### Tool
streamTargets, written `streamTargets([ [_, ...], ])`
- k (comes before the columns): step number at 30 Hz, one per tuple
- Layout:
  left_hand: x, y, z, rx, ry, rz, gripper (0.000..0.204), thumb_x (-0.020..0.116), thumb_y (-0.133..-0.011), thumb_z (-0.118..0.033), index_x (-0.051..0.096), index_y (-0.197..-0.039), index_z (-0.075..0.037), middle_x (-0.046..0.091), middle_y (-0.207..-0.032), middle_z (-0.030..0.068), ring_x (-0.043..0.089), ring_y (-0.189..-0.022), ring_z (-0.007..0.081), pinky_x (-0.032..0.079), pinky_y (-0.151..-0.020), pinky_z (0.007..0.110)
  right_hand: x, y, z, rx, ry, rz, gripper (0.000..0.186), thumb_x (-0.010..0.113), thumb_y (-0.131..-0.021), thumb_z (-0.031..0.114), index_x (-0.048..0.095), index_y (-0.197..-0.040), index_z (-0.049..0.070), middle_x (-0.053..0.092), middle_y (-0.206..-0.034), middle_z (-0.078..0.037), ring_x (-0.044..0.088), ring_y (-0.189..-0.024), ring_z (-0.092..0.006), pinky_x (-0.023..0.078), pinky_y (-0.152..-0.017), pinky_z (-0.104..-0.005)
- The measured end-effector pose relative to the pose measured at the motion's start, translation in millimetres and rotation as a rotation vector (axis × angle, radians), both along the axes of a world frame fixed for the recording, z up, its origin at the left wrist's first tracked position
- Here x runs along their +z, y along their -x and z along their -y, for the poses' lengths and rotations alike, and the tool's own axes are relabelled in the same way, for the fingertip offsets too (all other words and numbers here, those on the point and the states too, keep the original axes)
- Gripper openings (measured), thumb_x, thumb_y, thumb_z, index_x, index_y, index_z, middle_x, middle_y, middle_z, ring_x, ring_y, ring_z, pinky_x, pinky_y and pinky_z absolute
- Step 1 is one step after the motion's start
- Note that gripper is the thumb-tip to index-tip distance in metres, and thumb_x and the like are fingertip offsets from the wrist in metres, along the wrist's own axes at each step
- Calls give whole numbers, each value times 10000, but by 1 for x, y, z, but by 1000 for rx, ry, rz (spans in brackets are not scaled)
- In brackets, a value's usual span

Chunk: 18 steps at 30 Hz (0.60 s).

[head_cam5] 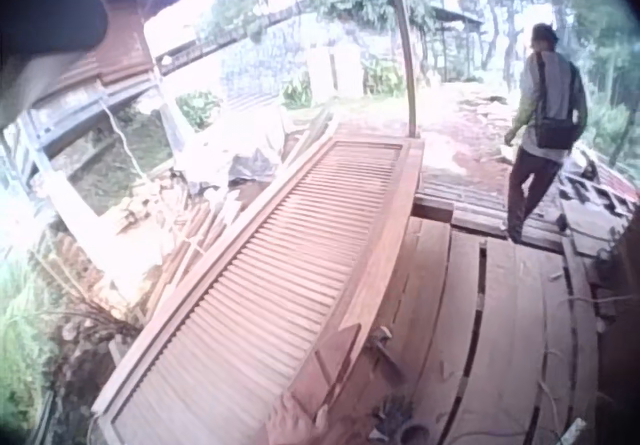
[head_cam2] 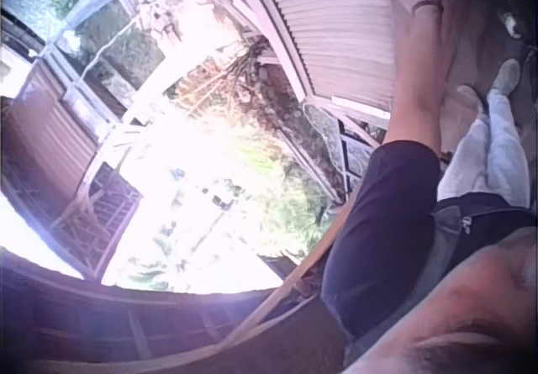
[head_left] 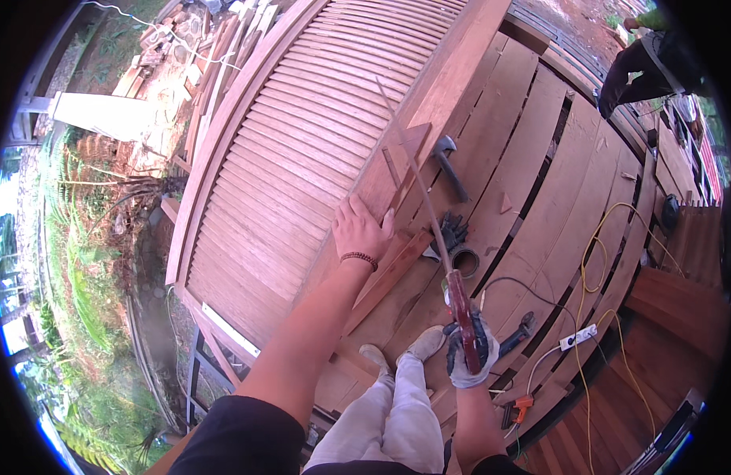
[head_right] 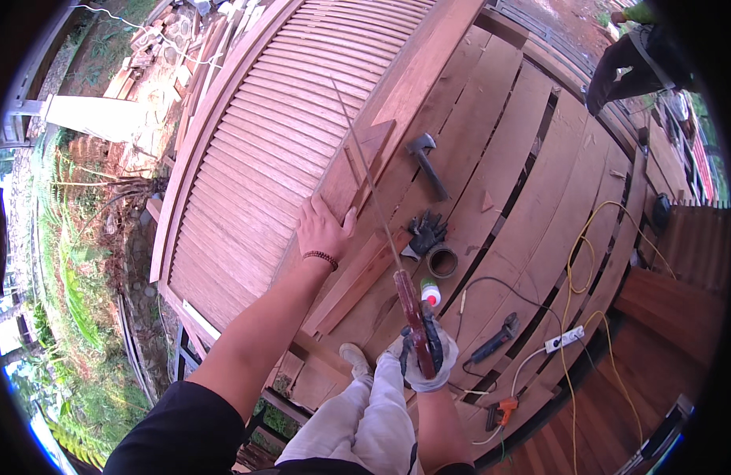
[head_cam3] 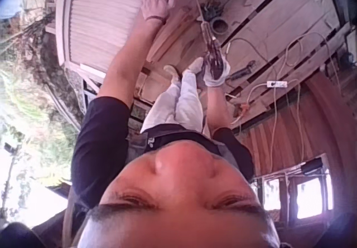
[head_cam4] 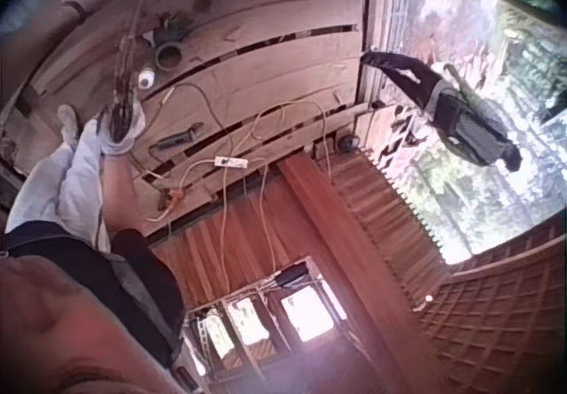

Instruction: The person uses a hand saw to cut a wooden slatted panel on a workbench. After completing the cut, they remove the separated piece and reposition the panel to continue working.

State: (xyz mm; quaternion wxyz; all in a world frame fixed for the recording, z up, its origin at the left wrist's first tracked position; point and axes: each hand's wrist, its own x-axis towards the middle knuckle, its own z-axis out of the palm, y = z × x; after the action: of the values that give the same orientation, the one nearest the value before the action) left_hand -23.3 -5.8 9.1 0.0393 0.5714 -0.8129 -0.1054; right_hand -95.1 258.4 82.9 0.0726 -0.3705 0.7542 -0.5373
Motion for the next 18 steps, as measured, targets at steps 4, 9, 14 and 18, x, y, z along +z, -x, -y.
streamTargets([
  [4,6,0,0,32,-30,6,767,635,-857,-521,428,-1306,65,505,-1263,232,473,-1227,377,384,-1038,464,9,1,-50,-111,-16,233,484,633,-930,351,587,-1215,-38,698,-871,-122,674,-722,-230,533,-675,-340],
  [9,10,11,-3,24,-49,-32,781,651,-838,-511,427,-1313,67,493,-1284,239,458,-1246,374,387,-1047,461,-37,-14,-186,-277,-139,319,520,668,-891,235,553,-1312,-48,717,-1001,-133,683,-808,-211,548,-731,-328],
  [14,-10,-16,9,-42,46,-41,807,700,-788,-481,422,-1328,50,500,-1276,215,468,-1238,357,400,-1044,445,-45,-61,-294,-363,-610,521,467,640,-850,70,576,-1305,-15,687,-1092,-146,664,-918,-244,537,-809,-371],
  [18,9,-54,-30,37,-189,-3,835,745,-758,-438,400,-1356,32,474,-1325,219,451,-1263,363,391,-1066,452,-54,-106,-364,-402,-828,505,354,622,-871,33,625,-1222,-15,678,-1064,-139,641,-896,-250,522,-836,-371],
])
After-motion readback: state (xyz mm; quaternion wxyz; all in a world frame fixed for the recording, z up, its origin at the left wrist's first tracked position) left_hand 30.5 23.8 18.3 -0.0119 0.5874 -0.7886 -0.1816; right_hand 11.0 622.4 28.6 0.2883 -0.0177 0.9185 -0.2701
